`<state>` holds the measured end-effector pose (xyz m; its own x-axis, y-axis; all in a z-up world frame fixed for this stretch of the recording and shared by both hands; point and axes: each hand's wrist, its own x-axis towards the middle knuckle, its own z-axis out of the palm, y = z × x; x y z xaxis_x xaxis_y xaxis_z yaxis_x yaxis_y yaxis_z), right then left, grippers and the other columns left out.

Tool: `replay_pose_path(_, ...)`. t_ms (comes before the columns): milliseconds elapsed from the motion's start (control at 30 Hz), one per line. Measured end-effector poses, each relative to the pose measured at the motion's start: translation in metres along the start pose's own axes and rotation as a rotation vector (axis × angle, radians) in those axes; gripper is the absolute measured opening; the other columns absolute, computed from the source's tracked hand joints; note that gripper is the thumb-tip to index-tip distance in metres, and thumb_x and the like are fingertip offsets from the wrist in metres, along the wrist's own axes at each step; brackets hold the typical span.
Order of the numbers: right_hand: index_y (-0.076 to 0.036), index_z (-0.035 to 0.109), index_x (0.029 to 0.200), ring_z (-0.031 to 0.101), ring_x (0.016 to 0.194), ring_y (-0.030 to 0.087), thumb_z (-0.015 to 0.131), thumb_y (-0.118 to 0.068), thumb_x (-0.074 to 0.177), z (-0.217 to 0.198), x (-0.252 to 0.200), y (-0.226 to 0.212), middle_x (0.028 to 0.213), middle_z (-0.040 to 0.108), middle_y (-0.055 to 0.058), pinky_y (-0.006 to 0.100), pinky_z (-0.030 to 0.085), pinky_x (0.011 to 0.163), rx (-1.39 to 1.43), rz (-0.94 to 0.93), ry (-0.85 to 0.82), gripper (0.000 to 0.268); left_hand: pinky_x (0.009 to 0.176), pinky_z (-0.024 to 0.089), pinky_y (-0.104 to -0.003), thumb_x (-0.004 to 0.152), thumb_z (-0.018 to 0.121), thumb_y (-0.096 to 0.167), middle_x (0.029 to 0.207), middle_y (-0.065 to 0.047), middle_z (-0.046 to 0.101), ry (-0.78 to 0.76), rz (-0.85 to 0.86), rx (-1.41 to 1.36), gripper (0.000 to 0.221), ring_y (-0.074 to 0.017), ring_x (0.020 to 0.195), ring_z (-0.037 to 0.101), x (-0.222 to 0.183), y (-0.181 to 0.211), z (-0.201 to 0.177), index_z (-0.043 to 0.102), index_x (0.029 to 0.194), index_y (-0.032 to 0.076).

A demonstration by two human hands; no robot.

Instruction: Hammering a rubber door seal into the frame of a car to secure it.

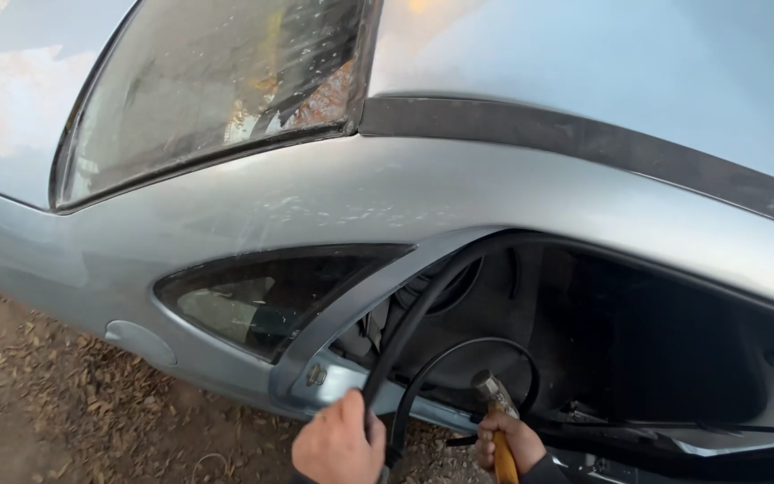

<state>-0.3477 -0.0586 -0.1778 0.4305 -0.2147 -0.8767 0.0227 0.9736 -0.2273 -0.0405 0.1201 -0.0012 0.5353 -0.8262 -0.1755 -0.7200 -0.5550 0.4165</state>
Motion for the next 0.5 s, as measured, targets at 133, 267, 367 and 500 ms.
replay_pose_path(133, -0.010, 0.042, 0.086, 0.039, 0.056, 0.019, 0.051, -0.017, 0.096, 0.025, -0.012, 0.000, 0.071, 0.044, 0.005, 0.037, 0.040, 0.052, 0.146, 0.041, 0.128, 0.015, 0.050, 0.052, -0.045, 0.079, 0.072, 0.028, 0.071, -0.011, 0.067, 0.233, 0.094, -0.089, 0.063, -0.0310, 0.059, 0.067, 0.016, -0.003, -0.019, 0.055, 0.132, -0.001)
replay_pose_path(267, -0.009, 0.047, 0.088, 0.044, 0.055, 0.018, 0.052, -0.010, 0.092, 0.055, -0.033, 0.007, 0.070, 0.046, 0.006, 0.034, 0.039, 0.047, 0.089, -0.056, 0.058, 0.007, 0.055, 0.054, -0.046, 0.089, 0.065, 0.031, 0.073, -0.013, 0.069, 0.193, 0.139, -0.157, 0.057, -0.0335, 0.064, 0.069, 0.059, -0.006, 0.000, 0.053, 0.135, -0.002)
replay_pose_path(367, -0.009, 0.047, 0.092, 0.045, 0.053, 0.017, 0.054, -0.008, 0.090, 0.068, -0.045, 0.010, 0.070, 0.047, 0.006, 0.033, 0.039, 0.044, 0.111, -0.112, 0.030, 0.006, 0.060, 0.054, -0.049, 0.096, 0.060, 0.037, 0.081, -0.014, 0.072, 0.187, 0.156, -0.249, 0.044, -0.0365, 0.069, 0.069, 0.083, -0.009, 0.019, 0.058, 0.127, 0.006)
replay_pose_path(500, -0.010, 0.045, 0.096, 0.047, 0.049, 0.020, 0.055, -0.014, 0.089, 0.092, -0.083, 0.027, 0.066, 0.047, 0.007, 0.034, 0.037, 0.041, 0.041, -0.073, -0.116, 0.013, 0.066, 0.055, -0.049, 0.092, 0.064, 0.035, 0.088, -0.017, 0.074, 0.389, 0.237, -0.500, 0.034, -0.0392, 0.076, 0.070, 0.084, -0.017, 0.029, 0.065, 0.115, 0.009)
